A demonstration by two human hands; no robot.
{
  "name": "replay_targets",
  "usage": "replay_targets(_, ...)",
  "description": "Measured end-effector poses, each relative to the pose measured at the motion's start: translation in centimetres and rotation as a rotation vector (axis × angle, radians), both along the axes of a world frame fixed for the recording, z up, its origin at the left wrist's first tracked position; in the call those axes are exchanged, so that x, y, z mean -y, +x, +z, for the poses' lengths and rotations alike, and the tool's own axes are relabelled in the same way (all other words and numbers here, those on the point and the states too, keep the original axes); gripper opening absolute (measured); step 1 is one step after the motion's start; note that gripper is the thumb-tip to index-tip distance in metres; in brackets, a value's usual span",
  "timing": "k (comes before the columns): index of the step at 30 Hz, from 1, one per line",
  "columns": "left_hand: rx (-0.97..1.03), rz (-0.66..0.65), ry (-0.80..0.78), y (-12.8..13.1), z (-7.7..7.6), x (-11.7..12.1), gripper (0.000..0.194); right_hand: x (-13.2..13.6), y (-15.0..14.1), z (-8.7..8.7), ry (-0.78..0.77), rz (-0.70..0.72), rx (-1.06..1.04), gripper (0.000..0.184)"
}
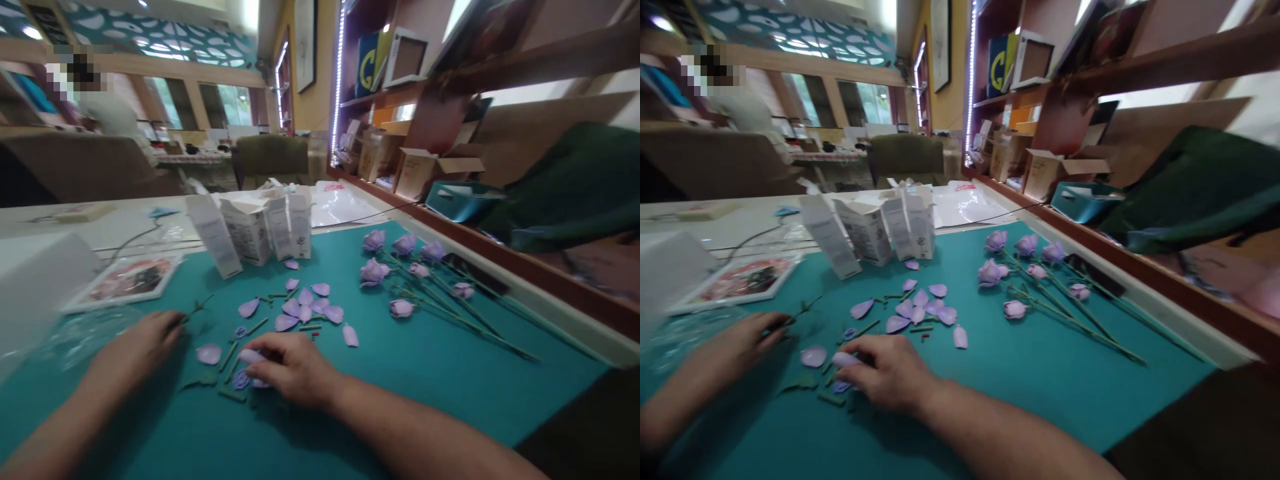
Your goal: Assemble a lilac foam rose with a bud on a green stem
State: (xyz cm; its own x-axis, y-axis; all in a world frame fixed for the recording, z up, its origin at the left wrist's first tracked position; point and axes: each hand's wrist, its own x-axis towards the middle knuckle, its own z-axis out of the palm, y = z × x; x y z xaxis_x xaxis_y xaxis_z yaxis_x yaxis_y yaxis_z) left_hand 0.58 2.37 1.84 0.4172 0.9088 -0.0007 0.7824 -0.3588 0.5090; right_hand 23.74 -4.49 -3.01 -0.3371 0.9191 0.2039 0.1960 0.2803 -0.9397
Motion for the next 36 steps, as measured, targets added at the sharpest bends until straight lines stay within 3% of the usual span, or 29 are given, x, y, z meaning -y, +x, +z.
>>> replay_targets(3,0.001,0.116,-0.077,0.5,1.4,0.8,0.038,0.2,-0.2,-0.3,-0.025,0.006,0.004,0.021)
replay_targets(7,0.058,0.259,-0.199,-1.4,0.8,0.5,0.038,0.2,-0.2,-0.6,-0.069,0.026,0.027,0.025)
replay_targets(14,0.378,0.165,-0.402,-1.7,0.1,0.9,0.034,0.1,0.1,-0.6,-0.126,-0.015,0.023,0.031)
replay_targets(19,0.478,0.108,-0.515,-1.3,1.0,1.5,0.03,-1.1,0.2,0.3,-0.12,-0.043,0.01,0.03)
replay_targets(26,0.514,0.06,-0.499,-0.6,3.5,3.0,0.025,-2.1,-1.4,3.6,0.098,-0.001,0.034,0.025)
replay_targets(36,0.536,0.116,-0.419,0.3,5.2,4.7,0.021,-2.0,-3.4,3.7,-0.132,-0.062,-0.328,0.032)
